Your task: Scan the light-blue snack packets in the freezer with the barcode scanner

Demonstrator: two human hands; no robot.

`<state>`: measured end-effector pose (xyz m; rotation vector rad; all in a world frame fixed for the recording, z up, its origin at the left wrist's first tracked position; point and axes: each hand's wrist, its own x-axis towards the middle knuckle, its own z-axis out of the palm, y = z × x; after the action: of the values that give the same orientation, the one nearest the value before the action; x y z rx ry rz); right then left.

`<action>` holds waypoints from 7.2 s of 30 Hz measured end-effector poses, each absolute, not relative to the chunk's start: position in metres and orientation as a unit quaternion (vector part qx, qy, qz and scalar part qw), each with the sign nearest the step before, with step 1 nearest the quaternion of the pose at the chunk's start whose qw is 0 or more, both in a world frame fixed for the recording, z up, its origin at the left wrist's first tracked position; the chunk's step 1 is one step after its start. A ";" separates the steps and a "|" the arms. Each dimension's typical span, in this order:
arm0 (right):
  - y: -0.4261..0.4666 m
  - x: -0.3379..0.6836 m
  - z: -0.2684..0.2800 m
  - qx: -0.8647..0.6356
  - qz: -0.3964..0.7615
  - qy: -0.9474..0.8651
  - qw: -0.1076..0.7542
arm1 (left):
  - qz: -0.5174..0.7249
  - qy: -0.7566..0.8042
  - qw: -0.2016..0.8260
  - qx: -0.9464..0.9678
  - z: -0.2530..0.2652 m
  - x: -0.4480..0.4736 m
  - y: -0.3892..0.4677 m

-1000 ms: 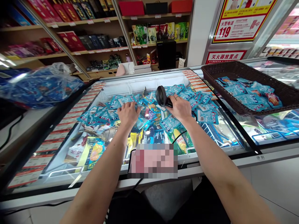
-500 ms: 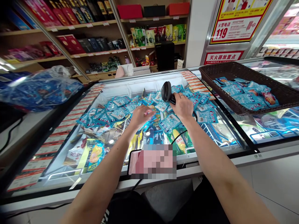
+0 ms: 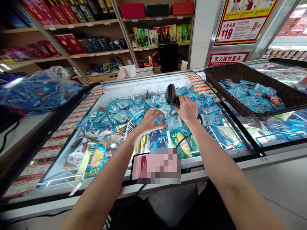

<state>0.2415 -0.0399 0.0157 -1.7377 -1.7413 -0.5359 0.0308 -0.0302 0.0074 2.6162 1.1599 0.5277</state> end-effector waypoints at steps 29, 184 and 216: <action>-0.048 0.223 0.017 -0.508 -0.225 -0.800 0.226 | 0.537 0.500 0.238 0.636 -0.014 -0.017 0.000; -0.048 0.239 0.011 -0.641 -0.176 -0.698 0.267 | 0.305 0.517 -0.020 0.800 -0.004 0.003 -0.010; -0.050 0.236 0.013 -0.600 -0.193 -0.736 0.247 | 0.345 0.607 -0.029 0.715 -0.007 -0.002 -0.007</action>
<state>0.2357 -0.0497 0.0130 -1.6379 -2.0069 -0.5268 -0.0019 -0.0067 -0.0066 2.2891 1.9432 1.1055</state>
